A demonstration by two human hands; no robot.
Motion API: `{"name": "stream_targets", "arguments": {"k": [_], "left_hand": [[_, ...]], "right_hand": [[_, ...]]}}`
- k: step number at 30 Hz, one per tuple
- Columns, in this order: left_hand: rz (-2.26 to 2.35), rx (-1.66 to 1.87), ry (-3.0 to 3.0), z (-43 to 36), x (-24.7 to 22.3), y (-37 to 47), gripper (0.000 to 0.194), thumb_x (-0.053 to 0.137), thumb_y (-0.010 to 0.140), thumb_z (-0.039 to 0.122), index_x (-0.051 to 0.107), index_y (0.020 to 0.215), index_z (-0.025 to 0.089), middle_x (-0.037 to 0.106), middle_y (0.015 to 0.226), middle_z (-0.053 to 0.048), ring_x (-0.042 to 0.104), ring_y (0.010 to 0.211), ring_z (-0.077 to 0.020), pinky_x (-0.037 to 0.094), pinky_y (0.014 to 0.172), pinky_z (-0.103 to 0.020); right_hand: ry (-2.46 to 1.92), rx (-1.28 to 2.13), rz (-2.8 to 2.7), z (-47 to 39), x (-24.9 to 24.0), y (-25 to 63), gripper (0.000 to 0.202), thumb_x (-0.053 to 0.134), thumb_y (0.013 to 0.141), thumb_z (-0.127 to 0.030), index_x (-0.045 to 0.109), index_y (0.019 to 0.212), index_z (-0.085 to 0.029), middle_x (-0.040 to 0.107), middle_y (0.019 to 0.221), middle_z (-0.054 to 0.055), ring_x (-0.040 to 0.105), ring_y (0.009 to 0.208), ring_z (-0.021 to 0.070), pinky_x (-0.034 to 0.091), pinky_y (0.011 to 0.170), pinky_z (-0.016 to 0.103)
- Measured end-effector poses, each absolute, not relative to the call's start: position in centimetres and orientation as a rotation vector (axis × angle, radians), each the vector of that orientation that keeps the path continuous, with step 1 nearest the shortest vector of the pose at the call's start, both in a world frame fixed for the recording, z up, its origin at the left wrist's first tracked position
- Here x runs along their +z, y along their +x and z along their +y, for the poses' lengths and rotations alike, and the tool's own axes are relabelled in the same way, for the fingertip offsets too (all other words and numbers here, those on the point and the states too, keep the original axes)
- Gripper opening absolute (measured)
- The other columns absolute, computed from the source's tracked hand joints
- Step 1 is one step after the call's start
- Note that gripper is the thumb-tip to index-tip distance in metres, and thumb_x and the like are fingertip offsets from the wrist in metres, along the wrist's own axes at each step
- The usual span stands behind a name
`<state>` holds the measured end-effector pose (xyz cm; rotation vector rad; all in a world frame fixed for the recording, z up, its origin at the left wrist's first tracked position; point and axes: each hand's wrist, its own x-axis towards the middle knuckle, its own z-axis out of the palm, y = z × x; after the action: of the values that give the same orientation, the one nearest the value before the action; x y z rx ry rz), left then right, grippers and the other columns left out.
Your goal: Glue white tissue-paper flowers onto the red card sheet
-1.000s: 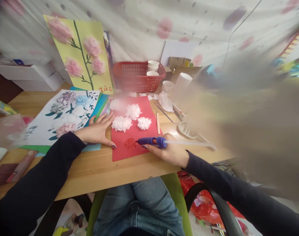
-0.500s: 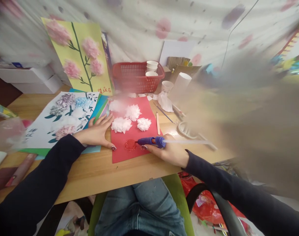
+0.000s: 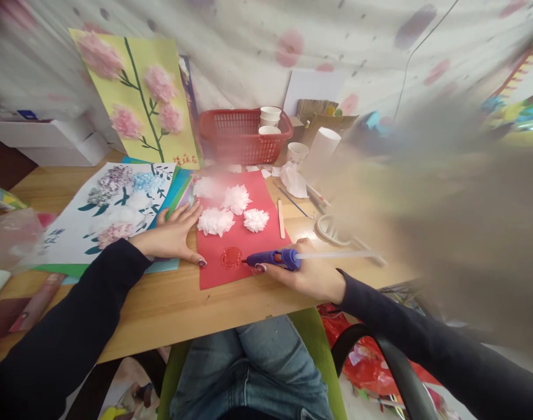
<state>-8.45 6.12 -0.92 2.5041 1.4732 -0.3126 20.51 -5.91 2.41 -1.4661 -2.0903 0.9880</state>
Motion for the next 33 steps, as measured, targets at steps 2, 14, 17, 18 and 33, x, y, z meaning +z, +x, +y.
{"name": "stream_targets", "arguments": {"k": [2, 14, 17, 18, 33], "left_hand": [[1.477, -0.313, 2.510, 6.1, -1.0, -8.5, 0.146, 0.066, 0.050, 0.084, 0.004, 0.160, 0.011, 0.002, 0.167, -0.017, 0.002, 0.154, -0.0386, 0.000, 0.118, -0.060], [1.504, -0.339, 2.561, 6.5, -1.7, -8.7, 0.144, 0.062, 0.053, 0.086, 0.002, 0.160, 0.010, 0.006, 0.167, -0.018, 0.001, 0.154, -0.0379, 0.000, 0.119, -0.055], [1.504, -0.328, 2.562, 6.6, -1.9, -8.8, 0.144, 0.062, 0.053, 0.086, 0.001, 0.160, 0.011, 0.006, 0.167, -0.018, 0.002, 0.154, -0.0379, 0.001, 0.119, -0.055], [1.498, -0.322, 2.562, 6.6, -1.9, -8.8, 0.144, 0.062, 0.053, 0.086, 0.001, 0.160, 0.012, 0.007, 0.167, -0.018, 0.002, 0.154, -0.0382, 0.001, 0.119, -0.055], [1.490, -0.374, 2.569, 6.5, -1.6, -8.7, 0.145, 0.061, 0.054, 0.088, 0.000, 0.160, 0.010, 0.004, 0.167, -0.017, 0.000, 0.153, -0.0392, 0.002, 0.120, -0.053]], "right_hand": [[-1.495, 0.975, -2.074, -5.8, 2.5, 20.5, 0.041, 0.058, 0.092, -0.051, 0.079, 0.111, -0.021, 0.077, 0.079, 0.003, 0.063, 0.060, 0.0147, 0.045, 0.050, 0.023], [-1.562, 0.941, -2.087, -5.2, 3.1, 20.0, 0.038, 0.059, 0.092, -0.047, 0.079, 0.108, -0.020, 0.067, 0.067, 0.000, 0.054, 0.058, 0.0124, 0.038, 0.053, 0.025], [-1.585, 0.899, -2.084, -4.8, 2.8, 19.8, 0.037, 0.060, 0.091, -0.048, 0.080, 0.100, -0.019, 0.064, 0.065, 0.000, 0.050, 0.056, 0.0115, 0.036, 0.051, 0.025], [-1.601, 0.890, -2.084, -4.7, 2.7, 19.7, 0.037, 0.060, 0.091, -0.049, 0.080, 0.099, -0.019, 0.063, 0.065, 0.000, 0.050, 0.056, 0.0114, 0.036, 0.051, 0.025], [-1.656, 0.757, -2.087, -4.9, 2.9, 19.7, 0.039, 0.061, 0.089, -0.053, 0.080, 0.089, -0.020, 0.058, 0.059, -0.001, 0.046, 0.051, 0.0108, 0.034, 0.049, 0.026]]}}
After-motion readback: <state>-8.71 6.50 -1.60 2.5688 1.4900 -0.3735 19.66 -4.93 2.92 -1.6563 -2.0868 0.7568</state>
